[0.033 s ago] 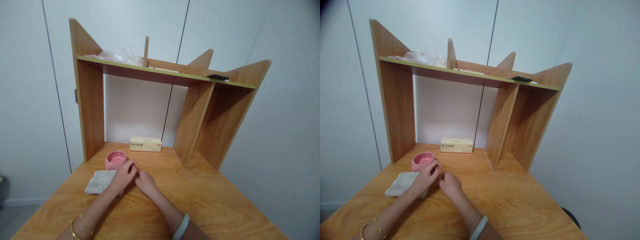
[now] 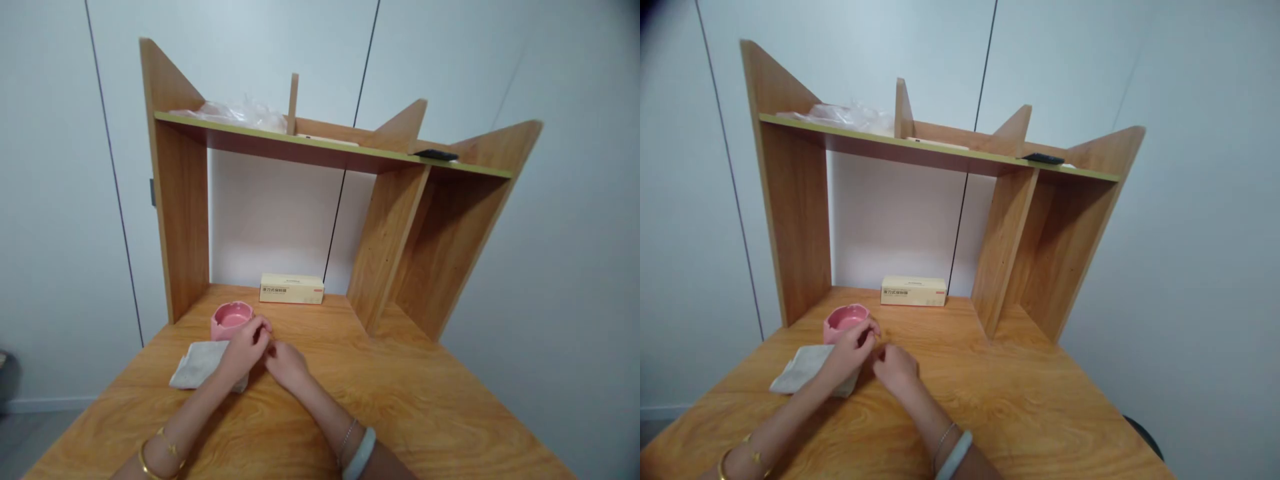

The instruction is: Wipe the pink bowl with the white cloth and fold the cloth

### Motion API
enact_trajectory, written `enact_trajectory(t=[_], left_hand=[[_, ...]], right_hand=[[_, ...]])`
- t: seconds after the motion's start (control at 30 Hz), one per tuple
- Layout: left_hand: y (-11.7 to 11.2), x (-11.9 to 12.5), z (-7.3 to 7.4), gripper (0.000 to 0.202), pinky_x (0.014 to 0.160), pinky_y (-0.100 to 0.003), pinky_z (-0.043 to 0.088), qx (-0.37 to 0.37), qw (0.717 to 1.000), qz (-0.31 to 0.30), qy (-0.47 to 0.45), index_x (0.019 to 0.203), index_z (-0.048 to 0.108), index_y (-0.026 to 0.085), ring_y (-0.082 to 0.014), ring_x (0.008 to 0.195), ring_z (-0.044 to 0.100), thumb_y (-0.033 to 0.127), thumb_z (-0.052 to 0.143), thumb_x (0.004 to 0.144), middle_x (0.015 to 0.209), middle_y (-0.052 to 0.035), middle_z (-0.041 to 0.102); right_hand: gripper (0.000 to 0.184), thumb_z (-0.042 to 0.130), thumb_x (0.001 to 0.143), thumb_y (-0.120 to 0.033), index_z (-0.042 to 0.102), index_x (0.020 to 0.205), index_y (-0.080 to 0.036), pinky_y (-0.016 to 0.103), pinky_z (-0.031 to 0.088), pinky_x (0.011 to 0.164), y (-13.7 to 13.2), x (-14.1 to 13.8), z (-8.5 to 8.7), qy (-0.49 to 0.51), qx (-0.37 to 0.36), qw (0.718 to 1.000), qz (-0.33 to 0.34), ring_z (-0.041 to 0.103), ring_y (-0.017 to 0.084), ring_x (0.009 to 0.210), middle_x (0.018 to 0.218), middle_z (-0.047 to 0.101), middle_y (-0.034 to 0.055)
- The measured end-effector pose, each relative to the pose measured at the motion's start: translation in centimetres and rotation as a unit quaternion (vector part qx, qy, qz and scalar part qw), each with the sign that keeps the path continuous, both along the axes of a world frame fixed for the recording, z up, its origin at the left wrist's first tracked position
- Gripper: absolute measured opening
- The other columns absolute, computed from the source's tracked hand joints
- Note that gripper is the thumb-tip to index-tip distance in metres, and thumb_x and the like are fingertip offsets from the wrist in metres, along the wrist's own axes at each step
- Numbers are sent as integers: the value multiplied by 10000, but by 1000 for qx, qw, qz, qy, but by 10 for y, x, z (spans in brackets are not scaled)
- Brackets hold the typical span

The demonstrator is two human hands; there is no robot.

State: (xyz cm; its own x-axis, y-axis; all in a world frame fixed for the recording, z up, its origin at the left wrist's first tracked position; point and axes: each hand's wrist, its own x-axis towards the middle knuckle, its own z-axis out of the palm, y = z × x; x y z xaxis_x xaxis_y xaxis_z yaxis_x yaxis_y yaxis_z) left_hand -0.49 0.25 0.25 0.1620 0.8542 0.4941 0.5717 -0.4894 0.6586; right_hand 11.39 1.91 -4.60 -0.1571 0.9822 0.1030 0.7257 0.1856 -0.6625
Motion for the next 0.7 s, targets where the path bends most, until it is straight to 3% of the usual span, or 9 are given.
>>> enact_trajectory(t=[0.17,0.37,0.47,0.6,0.7], left_hand=[[11,-23,8,165,718,-267,425,41,995,85,-29,681,494,194,-160,732,549,236,345,736,722,-11,596],[19,-39,8,179,668,-252,429,30,989,141,-44,704,505,193,-161,703,565,275,348,731,733,-12,618],[23,-45,6,194,662,-247,424,22,985,165,-42,766,509,191,-165,719,570,291,345,742,757,-18,615],[27,-55,7,264,642,-272,422,-25,969,246,11,941,505,207,-191,740,581,320,350,760,775,-18,601],[28,-64,10,339,667,-316,435,-63,949,302,68,1057,466,205,-224,824,589,350,323,787,942,-68,573]], right_hand=[[285,528,688,-476,628,578,-234,247,298,490,-7,-26,5,-77,-3,997,21,557,170,588,585,623,24],[179,569,630,-306,557,478,-212,225,230,442,-4,-25,0,-19,-17,1000,14,449,111,473,429,492,-32],[170,567,614,-270,529,463,-200,216,217,422,-1,-13,0,19,-25,999,19,407,89,422,387,431,-51],[179,549,622,-252,509,459,-191,205,219,407,4,19,6,2,-39,999,20,405,78,398,384,426,-60],[163,551,622,-224,509,469,-188,208,231,419,8,55,15,-32,-33,999,-9,423,84,413,409,459,-52]])
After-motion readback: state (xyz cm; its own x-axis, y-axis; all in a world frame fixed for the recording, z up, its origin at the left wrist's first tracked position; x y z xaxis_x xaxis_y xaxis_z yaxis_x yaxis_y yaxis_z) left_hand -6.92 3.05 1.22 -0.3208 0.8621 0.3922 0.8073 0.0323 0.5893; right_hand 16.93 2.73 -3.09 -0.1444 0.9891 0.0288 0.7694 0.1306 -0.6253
